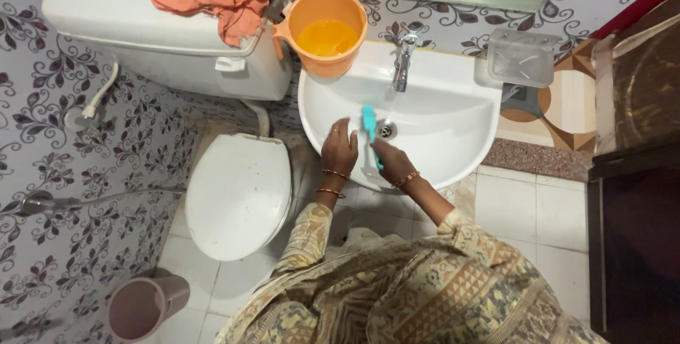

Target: The person scrubs the interior of a white bathroom sink using a blue scrubbing brush. The person repeatedly scrubs the basin and the area around the drain while water runs from the faucet.

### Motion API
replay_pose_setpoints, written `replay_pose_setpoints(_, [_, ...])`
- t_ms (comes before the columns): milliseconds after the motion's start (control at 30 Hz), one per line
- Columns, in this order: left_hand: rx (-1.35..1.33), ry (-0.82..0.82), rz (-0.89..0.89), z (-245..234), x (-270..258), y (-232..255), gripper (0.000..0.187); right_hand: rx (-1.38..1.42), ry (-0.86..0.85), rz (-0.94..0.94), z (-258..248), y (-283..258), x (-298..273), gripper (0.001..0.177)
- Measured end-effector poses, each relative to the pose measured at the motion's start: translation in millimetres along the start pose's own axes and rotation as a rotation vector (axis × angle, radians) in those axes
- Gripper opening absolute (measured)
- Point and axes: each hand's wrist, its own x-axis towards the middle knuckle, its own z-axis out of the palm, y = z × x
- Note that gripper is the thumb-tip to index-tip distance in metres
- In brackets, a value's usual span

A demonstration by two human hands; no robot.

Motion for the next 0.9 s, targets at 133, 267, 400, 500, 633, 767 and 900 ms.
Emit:
replay_pose_setpoints(133, [0.336, -0.352, -0.025, 17.9, -8.9, -12.4, 0.023, 0.065, -0.152, -0.060, -7.0, 17.6, -14.4, 0.052])
replay_pose_setpoints(267, [0.557, -0.514, -0.073, 28.5, -4.4, -17.8, 0.028, -0.197, -0.271, 0.074, -45.8, 25.2, -16.8, 0.041])
replay_pose_setpoints(400, [0.574, -0.550, -0.112, 30.6, -6.1, -17.9, 0.028, -0.384, -0.399, 0.201, -102.5, 11.5, -53.2, 0.056])
replay_pose_setpoints(500, [0.528, -0.466, -0.104, 31.3, -8.3, -19.5, 0.031, -0.132, -0.574, 0.318, -113.4, -2.0, -61.2, 0.055])
replay_pose_setpoints(633, [0.557, -0.504, -0.103, 30.2, -6.1, -19.7, 0.030, -0.071, -0.407, 0.085, -91.7, -8.7, -37.1, 0.053])
replay_pose_setpoints(767, [0.572, -0.566, -0.131, 28.0, -3.2, -16.8, 0.031, -0.177, -0.494, 0.258, -78.2, -6.0, -30.2, 0.042])
replay_pose_setpoints(900, [0.527, -0.515, -0.129, 28.6, -4.1, -18.1, 0.030, 0.021, -0.438, -0.024, -78.1, 1.2, -39.1, 0.061])
